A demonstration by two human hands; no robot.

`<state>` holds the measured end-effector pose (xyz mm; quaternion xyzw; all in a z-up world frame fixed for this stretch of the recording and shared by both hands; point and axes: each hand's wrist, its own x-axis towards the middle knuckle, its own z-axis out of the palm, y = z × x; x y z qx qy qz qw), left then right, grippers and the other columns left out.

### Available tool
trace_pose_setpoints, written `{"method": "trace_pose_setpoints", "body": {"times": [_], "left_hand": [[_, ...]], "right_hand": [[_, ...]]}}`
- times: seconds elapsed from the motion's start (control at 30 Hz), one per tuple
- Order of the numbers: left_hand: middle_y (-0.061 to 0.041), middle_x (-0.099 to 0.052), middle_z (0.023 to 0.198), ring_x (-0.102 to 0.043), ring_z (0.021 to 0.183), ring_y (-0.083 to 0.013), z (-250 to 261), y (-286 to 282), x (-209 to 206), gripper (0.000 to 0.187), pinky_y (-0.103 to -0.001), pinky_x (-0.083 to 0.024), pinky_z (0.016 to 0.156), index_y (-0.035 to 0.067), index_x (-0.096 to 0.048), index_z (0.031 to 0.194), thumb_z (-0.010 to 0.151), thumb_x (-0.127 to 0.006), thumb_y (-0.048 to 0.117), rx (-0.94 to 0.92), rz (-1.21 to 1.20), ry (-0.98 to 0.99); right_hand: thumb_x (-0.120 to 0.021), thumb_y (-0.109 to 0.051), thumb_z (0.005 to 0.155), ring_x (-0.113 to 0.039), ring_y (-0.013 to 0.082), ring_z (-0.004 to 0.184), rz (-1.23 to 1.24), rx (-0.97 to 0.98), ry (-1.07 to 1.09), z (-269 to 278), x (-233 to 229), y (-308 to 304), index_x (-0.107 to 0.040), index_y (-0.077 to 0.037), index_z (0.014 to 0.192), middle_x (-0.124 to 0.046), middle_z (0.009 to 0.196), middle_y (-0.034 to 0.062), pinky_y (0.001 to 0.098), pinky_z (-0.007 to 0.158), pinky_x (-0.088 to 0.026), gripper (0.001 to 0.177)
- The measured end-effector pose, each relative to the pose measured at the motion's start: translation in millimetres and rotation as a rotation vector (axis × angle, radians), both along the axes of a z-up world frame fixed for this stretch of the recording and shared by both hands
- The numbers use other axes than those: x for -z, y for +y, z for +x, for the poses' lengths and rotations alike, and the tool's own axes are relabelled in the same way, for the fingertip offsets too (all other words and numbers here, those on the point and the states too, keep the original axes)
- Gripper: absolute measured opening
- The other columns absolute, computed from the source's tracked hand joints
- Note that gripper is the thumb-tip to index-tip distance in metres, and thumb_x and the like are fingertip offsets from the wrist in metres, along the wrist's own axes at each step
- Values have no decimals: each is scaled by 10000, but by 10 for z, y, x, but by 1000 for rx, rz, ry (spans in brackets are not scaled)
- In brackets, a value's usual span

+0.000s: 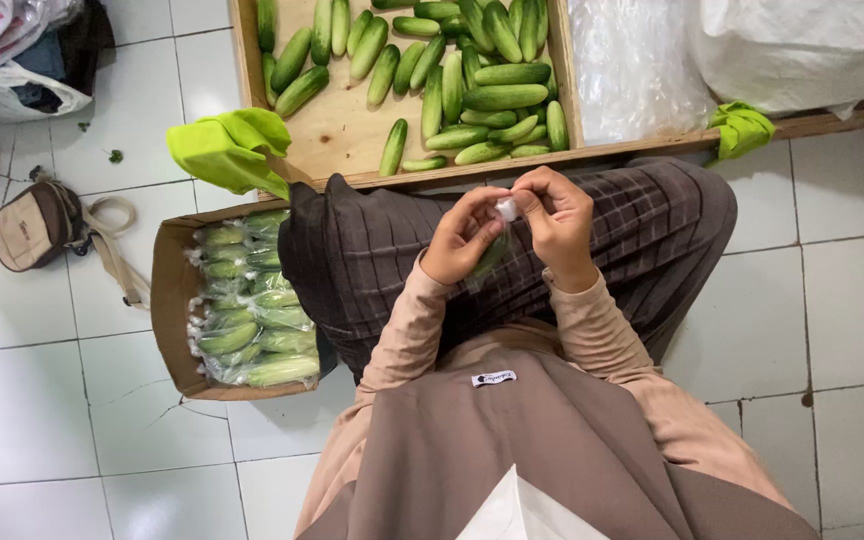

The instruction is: Wiping cucumbers with a cloth and packing them into individual plastic bags

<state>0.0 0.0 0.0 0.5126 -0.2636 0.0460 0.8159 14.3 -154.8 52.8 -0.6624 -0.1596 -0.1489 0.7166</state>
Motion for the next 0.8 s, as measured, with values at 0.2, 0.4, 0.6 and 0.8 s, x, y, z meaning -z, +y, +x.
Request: {"method": "trace_pose_setpoints", "body": {"times": [0.2,0.4,0.6,0.8], "left_hand": [[-119,-669,1011,-629,880,-136,-122,39,42,434,-302,-538,778,-42,-560,1433,1002,-596,-80,-93,29,41],[-6,-673,1070,-651,951,-49,-100,277,120,504,-244,-549,874,58,-504,1520,1032,-575,-42,-369,-102,226],[-117,-663,967,-724,849,-170,-250,817,471,435,-311,-598,759,8,-512,1455,1033,-510,-95,-831,-127,300],[-144,-638,1016,-728,862,-220,-452,1459,1100,352,-342,-641,716,-9,-473,1399,1051,-523,-29,-1194,-339,317]], "right_hand": [[-687,-4,1015,-578,132,658,35,17,36,38,-139,118,-677,65,903,-628,809,135,270,620,-507,132],[-636,-42,1048,-626,146,706,47,-98,150,82,-44,596,-686,72,1104,-667,880,158,239,617,-515,136],[-634,-215,1068,-639,138,931,-298,-506,328,-23,95,1089,-693,-57,1278,-717,1066,128,315,796,-556,270],[-789,-225,949,-646,209,1024,-481,-782,376,-167,323,1907,-592,-96,1422,-676,1181,181,377,862,-567,528]]}}
